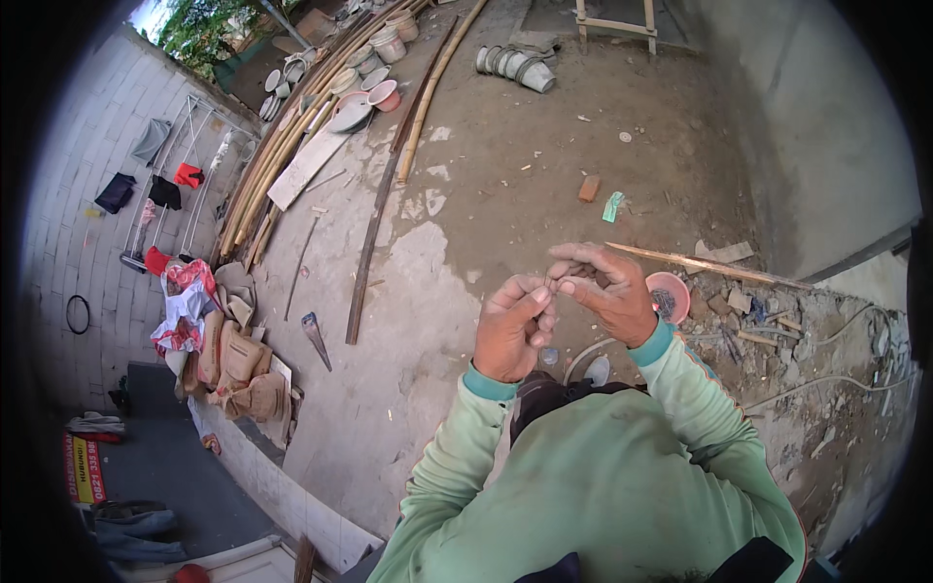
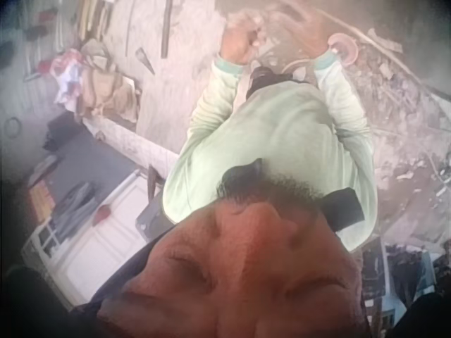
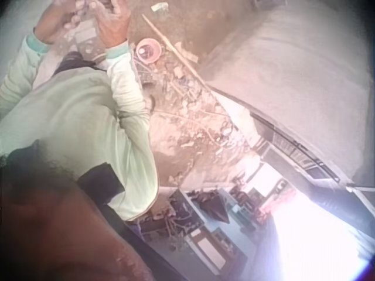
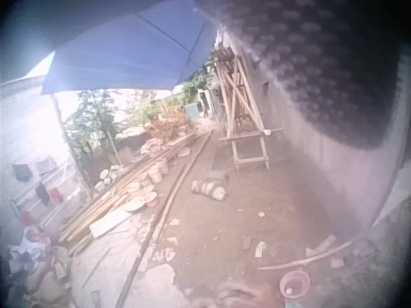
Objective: The person hammers nails into a wooden plank using a hammer. They repeatedly pick nails from a pink bucket, position the plank, and strike the nails to secure them.
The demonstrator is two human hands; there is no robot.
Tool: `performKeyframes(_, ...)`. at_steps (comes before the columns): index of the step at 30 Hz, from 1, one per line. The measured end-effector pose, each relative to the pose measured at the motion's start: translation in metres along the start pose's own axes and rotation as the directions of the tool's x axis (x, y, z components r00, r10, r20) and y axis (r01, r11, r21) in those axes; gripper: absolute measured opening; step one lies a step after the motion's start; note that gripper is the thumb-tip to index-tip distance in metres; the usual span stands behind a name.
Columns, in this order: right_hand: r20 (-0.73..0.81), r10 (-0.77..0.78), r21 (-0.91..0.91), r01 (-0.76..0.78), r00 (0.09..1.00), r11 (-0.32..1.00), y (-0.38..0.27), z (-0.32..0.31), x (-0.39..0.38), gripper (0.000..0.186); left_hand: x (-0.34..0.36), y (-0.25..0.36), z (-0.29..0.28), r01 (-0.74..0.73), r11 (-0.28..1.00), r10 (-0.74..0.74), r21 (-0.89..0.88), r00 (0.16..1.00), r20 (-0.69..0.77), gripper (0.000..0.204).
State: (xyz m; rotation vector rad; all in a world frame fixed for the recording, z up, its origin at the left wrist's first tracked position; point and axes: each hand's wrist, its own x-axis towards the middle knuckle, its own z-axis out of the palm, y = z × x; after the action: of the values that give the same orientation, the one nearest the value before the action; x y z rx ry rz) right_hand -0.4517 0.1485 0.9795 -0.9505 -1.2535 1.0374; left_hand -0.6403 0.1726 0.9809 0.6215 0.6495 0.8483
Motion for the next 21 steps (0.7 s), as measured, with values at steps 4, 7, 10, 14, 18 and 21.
performKeyframes(4,0.039,-0.058,-0.019,0.059,0.998,0.998,0.009,0.011,0.006,0.030,-0.009,0.005,-0.002,0.001,0.999,0.001,0.047,0.999,-0.042,0.013)
performKeyframes(7,0.121,-0.075,-0.086,0.086,0.990,0.993,0.014,0.012,0.008,0.024,-0.014,0.009,-0.012,0.007,0.999,-0.006,0.038,1.000,-0.025,0.012)
performKeyframes(10,0.197,-0.005,-0.020,0.009,0.980,1.000,0.015,0.018,0.011,0.023,-0.020,0.009,-0.021,0.009,1.000,-0.009,0.002,1.000,0.002,0.012)
performKeyframes(14,0.075,0.081,0.213,-0.095,0.994,0.973,0.020,0.047,0.008,0.028,-0.026,0.003,-0.021,-0.062,0.998,0.060,-0.030,0.995,-0.077,0.011)
performKeyframes(18,0.137,0.244,0.275,-0.274,0.960,0.922,0.052,0.078,-0.037,0.035,-0.017,0.002,-0.034,-0.286,0.953,0.264,-0.101,0.946,-0.187,0.010)
performKeyframes(21,0.261,0.161,-0.250,-0.095,0.952,0.964,0.092,0.065,-0.068,0.028,-0.004,0.043,-0.066,-0.564,0.824,0.505,-0.058,0.777,-0.376,0.009)
